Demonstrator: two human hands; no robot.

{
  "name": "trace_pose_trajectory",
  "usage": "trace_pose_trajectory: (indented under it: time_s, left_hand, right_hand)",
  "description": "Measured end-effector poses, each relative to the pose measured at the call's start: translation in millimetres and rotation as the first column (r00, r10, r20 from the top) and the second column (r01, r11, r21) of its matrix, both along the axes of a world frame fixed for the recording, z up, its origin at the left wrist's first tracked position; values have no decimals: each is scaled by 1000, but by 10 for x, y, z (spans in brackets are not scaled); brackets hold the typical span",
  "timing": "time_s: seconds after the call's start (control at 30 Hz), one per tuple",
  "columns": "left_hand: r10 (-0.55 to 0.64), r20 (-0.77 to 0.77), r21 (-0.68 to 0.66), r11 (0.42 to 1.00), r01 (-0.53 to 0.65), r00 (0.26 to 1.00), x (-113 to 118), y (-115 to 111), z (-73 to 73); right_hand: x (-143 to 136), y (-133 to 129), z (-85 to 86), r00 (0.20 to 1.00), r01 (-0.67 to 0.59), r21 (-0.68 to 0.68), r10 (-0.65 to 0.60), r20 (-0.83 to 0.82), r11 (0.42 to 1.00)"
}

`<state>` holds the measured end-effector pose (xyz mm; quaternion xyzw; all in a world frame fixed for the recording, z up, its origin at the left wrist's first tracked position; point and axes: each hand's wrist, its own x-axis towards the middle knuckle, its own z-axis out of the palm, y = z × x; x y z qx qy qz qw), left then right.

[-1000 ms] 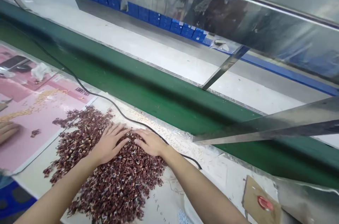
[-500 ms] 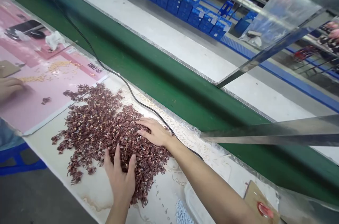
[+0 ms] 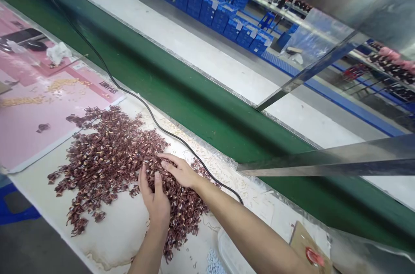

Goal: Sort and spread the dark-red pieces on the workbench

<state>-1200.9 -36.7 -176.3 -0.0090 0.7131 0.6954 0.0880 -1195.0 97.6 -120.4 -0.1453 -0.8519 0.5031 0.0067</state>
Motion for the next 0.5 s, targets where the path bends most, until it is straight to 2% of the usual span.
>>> trace_pose_trajectory:
  time_s: [0.13,0.3,0.4,0.5]
  left_hand:
    - [83,92,119,988,-94,992,31,94,87]
    - [145,177,228,956,-184,973,39,95,205]
    - [162,204,283,934,-216,966,-21,49,332]
    - [116,208,324,929,-180,971,-88,-62,478]
  right_hand:
    - [-24,-56,28,1000,27,-88,-27,-6,996]
    - [-24,-306,77,995,71,-182,-82,-52,981]
    - [-29,-486,147,980,145,-229,-171,-97,962]
    - [-28,-662,244,946,247,-273,-293,-140,930]
